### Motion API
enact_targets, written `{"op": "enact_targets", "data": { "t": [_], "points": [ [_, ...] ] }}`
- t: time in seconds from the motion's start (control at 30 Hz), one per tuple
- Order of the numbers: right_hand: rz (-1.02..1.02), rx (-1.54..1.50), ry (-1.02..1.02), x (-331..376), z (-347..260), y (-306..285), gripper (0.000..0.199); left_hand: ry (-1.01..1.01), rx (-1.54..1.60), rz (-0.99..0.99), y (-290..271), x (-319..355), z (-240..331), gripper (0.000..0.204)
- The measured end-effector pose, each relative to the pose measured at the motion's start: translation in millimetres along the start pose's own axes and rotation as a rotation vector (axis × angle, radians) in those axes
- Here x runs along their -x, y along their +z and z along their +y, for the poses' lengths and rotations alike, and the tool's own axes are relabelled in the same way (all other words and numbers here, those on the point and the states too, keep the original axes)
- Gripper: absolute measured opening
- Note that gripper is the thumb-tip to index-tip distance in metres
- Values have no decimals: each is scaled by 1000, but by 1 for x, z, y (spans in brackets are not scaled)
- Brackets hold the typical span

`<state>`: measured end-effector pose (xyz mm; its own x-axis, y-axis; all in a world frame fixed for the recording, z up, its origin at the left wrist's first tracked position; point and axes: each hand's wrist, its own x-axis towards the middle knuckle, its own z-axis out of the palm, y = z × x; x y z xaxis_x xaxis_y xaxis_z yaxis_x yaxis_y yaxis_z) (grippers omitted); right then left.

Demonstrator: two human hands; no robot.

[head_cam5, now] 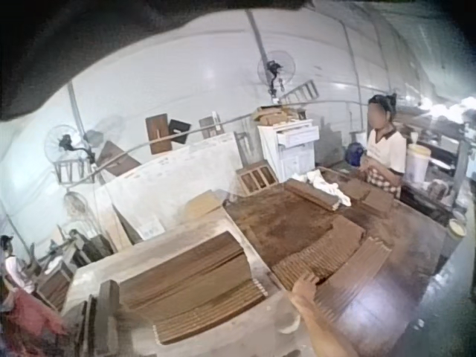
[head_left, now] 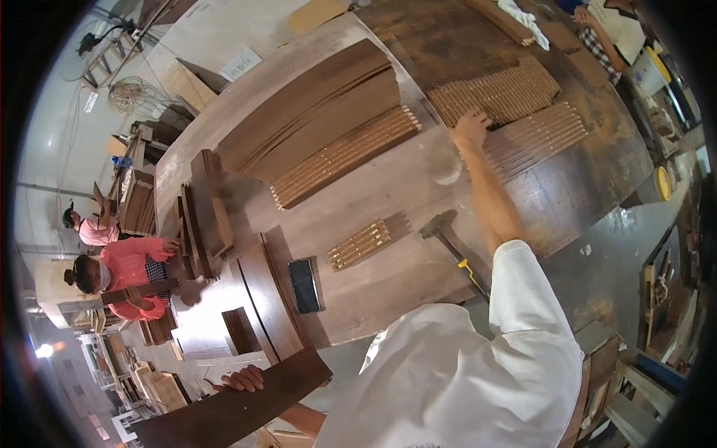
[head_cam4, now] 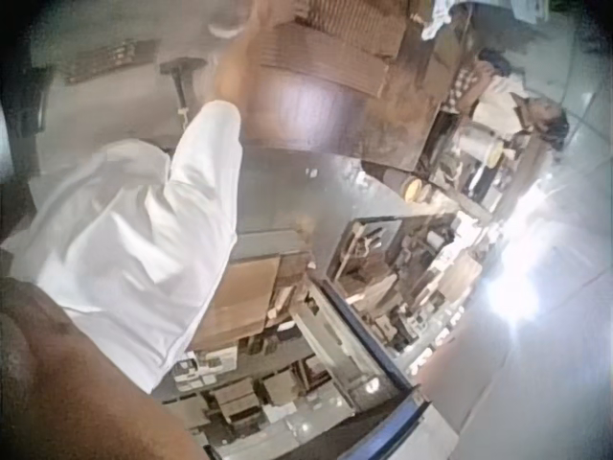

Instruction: The person assembles wood furniture panels by hand and using a hammer. The person aligns wood panels with dowels, presses them together, and strikes the joints with a hammer to secure the pieces into a frame structure.

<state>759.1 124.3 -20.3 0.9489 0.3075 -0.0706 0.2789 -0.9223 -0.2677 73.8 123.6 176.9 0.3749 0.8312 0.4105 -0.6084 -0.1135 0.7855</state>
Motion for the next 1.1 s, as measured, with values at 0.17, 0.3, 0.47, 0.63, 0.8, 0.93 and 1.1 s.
{"op": "enact_targets", "data": {
  "t": [0.17, 0.3, 0.47, 0.63, 0.8, 0.93, 1.1],
  "points": [
    [78, 29, -36, -26, 17, 13, 103, 19, -47, 3, -30, 18, -1, 67],
    [-10, 46, 16, -13, 6, -9, 100, 7, -1, 106, -33, 26, -10, 65],
    [-102, 229, 40, -16, 3, -14, 106, -27, 69, 126, -34, 26, -18, 63],
    [37, 368, -251, -35, 25, 0, 101, -90, 266, 69, -72, 38, -17, 63],
    [-165, 418, -170, -42, 16, -8, 121, 100, 85, 322, -8, 22, -16, 60],
    [-235, 270, 6, -37, 0, -12, 124, 103, 77, 299, -17, 48, -31, 60],
    [-204, 248, -53, -42, -1, -11, 114, 174, 59, 377, -12, 63, -31, 61]
  ]
}}
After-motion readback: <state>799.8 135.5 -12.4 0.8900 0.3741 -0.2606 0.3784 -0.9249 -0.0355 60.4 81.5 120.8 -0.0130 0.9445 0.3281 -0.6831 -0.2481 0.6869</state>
